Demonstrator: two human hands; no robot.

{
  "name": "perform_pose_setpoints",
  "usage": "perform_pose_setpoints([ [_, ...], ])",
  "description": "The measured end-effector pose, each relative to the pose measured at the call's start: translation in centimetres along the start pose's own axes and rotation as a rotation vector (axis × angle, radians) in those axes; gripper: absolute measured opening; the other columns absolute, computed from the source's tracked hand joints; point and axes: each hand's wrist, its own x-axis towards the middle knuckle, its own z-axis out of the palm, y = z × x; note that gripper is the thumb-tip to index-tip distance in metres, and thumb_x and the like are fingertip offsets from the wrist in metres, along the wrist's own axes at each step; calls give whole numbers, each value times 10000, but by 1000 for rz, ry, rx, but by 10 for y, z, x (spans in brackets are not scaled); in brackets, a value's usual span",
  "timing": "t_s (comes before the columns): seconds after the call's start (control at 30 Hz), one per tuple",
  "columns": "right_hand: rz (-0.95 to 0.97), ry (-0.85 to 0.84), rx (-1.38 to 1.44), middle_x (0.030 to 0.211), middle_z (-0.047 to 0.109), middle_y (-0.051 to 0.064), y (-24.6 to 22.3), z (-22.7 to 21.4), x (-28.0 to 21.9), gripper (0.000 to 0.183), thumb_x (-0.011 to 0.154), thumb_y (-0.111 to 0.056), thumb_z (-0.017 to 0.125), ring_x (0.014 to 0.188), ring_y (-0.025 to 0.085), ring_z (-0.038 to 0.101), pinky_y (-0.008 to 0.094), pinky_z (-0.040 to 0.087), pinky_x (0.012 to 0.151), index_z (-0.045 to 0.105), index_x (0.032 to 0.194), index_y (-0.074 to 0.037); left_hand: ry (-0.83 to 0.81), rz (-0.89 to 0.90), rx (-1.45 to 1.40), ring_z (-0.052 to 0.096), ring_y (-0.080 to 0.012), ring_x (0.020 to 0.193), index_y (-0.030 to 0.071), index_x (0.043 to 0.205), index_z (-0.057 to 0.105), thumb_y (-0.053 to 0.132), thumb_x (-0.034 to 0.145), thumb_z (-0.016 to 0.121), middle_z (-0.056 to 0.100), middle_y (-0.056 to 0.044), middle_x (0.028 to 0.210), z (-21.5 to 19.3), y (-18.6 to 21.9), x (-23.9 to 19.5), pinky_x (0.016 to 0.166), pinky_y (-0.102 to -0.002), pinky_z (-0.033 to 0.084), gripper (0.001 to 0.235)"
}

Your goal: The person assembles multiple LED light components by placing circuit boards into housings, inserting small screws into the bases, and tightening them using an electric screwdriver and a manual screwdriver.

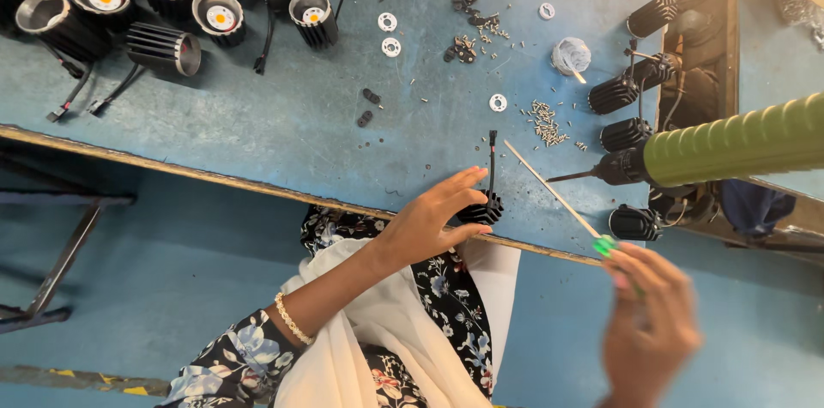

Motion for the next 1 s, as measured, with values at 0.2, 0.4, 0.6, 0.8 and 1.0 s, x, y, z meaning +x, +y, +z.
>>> perform_pose_setpoints([
  [0.2,218,104,331,1266,686,129,4,87,-21,172,1055,-34,631,1160,209,674,329,573,982,718,1202,-16,-4,-66,-46,598,-298,1343,64,1176,677,290,902,794,613,-149,1455,5,-1,0,1094,-381,541,374],
  [0.4,306,41,544,1325,639,130,24,109,-19,211,1036,26,615,1197,185,644,302,569,964,673,1236,-8,-43,-3,21,580,-353,1367,23,1169,683,248,881,809,615,-183,1418,2,-4,3,1095,-404,514,387],
  [0.6,328,-31,289,1276,678,123,12,117,-4,222,974,9,657,1194,195,638,285,539,873,701,1188,-29,-66,-41,19,646,-333,1276,33,1154,680,265,873,816,636,-165,1396,3,-5,6,1036,-384,557,389],
  [0.8,566,-107,738,1280,667,136,-13,112,14,228,983,8,613,1206,206,616,323,472,1055,679,1201,18,-84,-57,25,696,-319,1150,39,1152,683,233,869,820,648,-167,1362,1,-4,6,942,-367,594,369],
  [1.0,847,-366,1452,1284,610,166,-7,135,26,288,913,42,580,1241,242,573,376,406,1110,610,1193,103,-116,-61,60,680,-318,1213,56,1140,671,209,867,830,644,-188,1362,0,-4,9,973,-371,588,350],
])
